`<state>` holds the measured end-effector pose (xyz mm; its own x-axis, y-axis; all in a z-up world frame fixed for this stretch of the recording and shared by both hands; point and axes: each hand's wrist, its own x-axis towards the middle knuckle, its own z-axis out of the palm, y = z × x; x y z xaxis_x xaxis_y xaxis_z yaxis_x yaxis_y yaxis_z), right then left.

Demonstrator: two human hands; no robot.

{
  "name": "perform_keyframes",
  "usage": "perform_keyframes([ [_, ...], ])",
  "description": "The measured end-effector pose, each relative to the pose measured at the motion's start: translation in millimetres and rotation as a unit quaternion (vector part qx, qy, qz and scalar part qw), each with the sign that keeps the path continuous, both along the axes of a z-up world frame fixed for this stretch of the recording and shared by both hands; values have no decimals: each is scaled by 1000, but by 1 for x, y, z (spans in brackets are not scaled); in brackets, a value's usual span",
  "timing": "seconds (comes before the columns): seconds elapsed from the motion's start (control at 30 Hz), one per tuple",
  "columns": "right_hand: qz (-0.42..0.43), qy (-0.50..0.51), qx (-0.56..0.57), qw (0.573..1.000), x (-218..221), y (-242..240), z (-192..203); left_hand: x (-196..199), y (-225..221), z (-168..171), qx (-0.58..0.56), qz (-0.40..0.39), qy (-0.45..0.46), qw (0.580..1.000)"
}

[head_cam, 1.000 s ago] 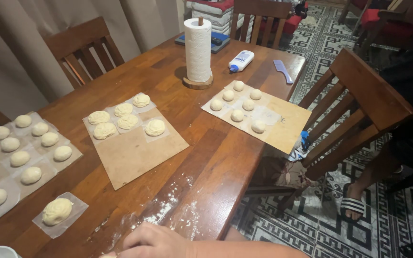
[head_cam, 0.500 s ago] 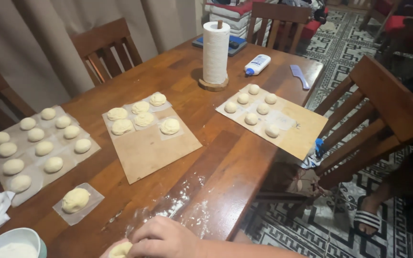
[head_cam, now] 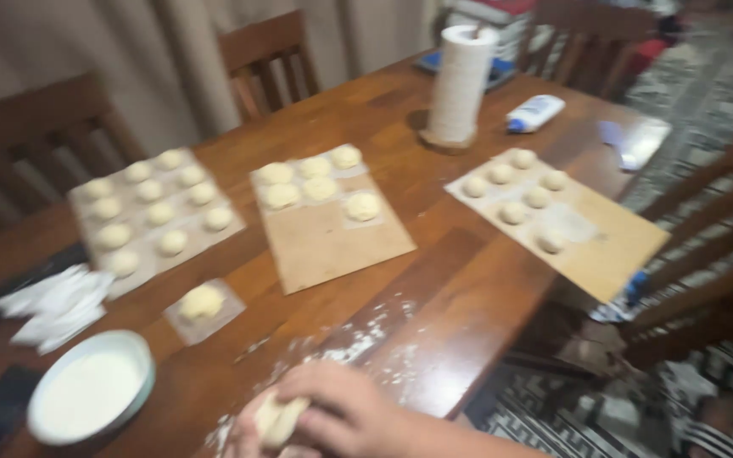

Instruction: Shaping small portions of dough into balls and placing them on parchment paper

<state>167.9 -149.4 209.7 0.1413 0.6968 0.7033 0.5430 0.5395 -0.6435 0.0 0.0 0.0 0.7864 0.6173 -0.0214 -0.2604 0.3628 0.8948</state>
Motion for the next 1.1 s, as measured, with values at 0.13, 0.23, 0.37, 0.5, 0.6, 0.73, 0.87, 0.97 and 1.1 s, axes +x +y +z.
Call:
perform_keyframes([
  [0.13,-106,94,-58,988,2,-2,-28,17,-16,123,4,12,119,993],
  [0.23,-89,86,-55,991,4,1,-36,16,-17,137,5,86,66,994],
  [0.37,-80,67,-51,993,1,5,-48,9,-30,189,-10,123,83,989],
  [0.5,-113,1,-71,991,2,5,-44,6,-29,181,75,55,31,995],
  [0.6,-129,-11,-76,989,-1,5,-44,4,-31,190,110,33,67,991],
  [0.73,-147,-27,-57,987,-3,5,-44,2,-30,196,179,37,94,979],
  [0.87,-99,-60,-43,992,-7,6,-33,1,-30,199,154,44,114,981],
  [0.97,-71,-99,-68,990,-12,5,-16,1,-29,203,146,48,134,979],
  [1.1,-106,-133,-64,983,-10,7,-19,1,-27,204,136,40,127,982],
])
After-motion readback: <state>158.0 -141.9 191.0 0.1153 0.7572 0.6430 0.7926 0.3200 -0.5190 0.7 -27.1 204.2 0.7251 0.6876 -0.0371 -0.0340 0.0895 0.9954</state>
